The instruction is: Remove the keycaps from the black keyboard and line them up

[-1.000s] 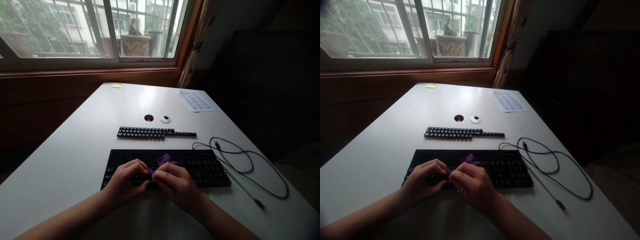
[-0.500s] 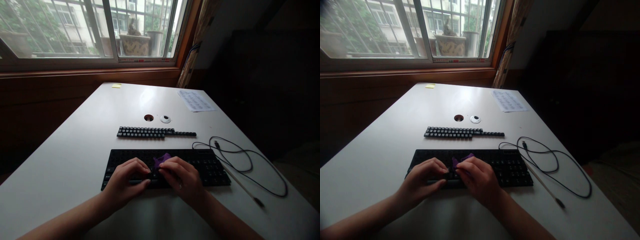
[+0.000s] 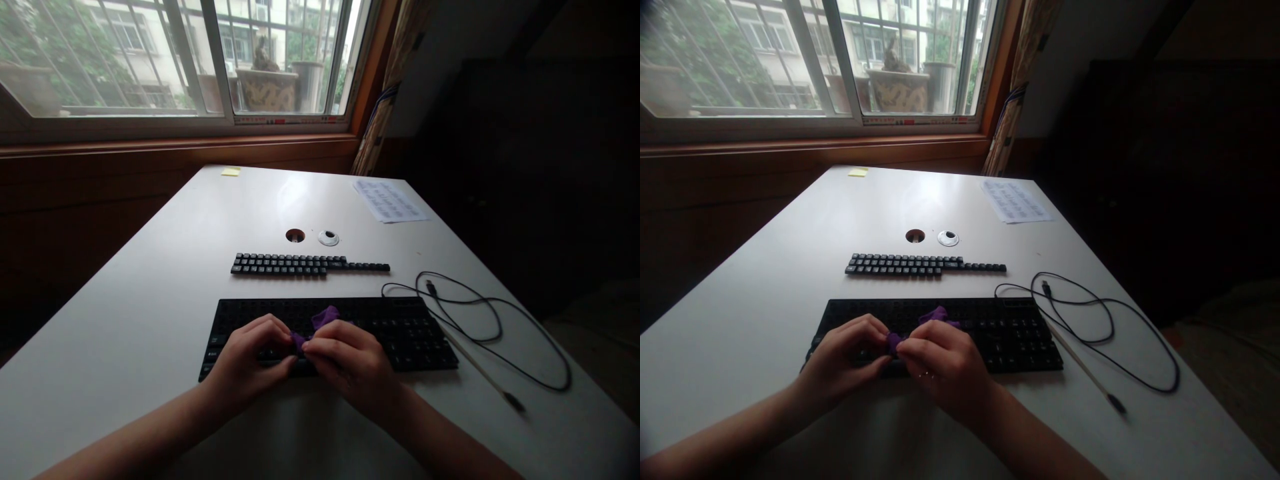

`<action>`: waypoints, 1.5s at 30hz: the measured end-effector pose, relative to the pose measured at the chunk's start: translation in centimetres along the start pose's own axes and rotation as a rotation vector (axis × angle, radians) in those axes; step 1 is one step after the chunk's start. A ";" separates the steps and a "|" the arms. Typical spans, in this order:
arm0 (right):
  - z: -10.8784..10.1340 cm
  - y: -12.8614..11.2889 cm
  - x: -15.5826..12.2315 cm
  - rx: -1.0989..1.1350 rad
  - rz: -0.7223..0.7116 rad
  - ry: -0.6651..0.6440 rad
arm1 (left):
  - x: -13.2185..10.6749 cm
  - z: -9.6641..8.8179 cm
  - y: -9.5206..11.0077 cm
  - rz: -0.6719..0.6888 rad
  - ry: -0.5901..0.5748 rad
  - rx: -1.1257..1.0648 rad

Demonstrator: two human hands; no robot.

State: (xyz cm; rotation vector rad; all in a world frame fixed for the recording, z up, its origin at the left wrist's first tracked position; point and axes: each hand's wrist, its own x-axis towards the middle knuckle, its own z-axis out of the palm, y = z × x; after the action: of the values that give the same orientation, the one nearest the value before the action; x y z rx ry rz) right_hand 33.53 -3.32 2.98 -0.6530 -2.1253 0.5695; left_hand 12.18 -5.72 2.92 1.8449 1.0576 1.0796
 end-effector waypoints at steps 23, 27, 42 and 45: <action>0.1 -0.2 0.3 -0.054 0.054 -0.123 | -0.2 0.4 -0.3 0.116 0.008 0.176; 0.1 -0.1 0.3 -0.075 0.059 -0.110 | -0.4 0.9 -0.1 0.150 -0.001 0.165; -0.3 -0.1 0.4 -0.011 0.087 0.065 | 0.1 -0.2 0.3 -0.015 0.014 -0.036; 0.0 -0.4 0.5 -0.014 0.066 0.063 | 0.2 -0.2 0.2 -0.015 0.007 -0.034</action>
State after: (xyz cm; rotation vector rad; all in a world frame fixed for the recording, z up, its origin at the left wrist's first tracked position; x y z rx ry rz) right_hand 33.20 -3.30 3.54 -0.7415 -2.0566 0.5630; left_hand 12.15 -5.64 3.22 1.8047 1.0493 1.0892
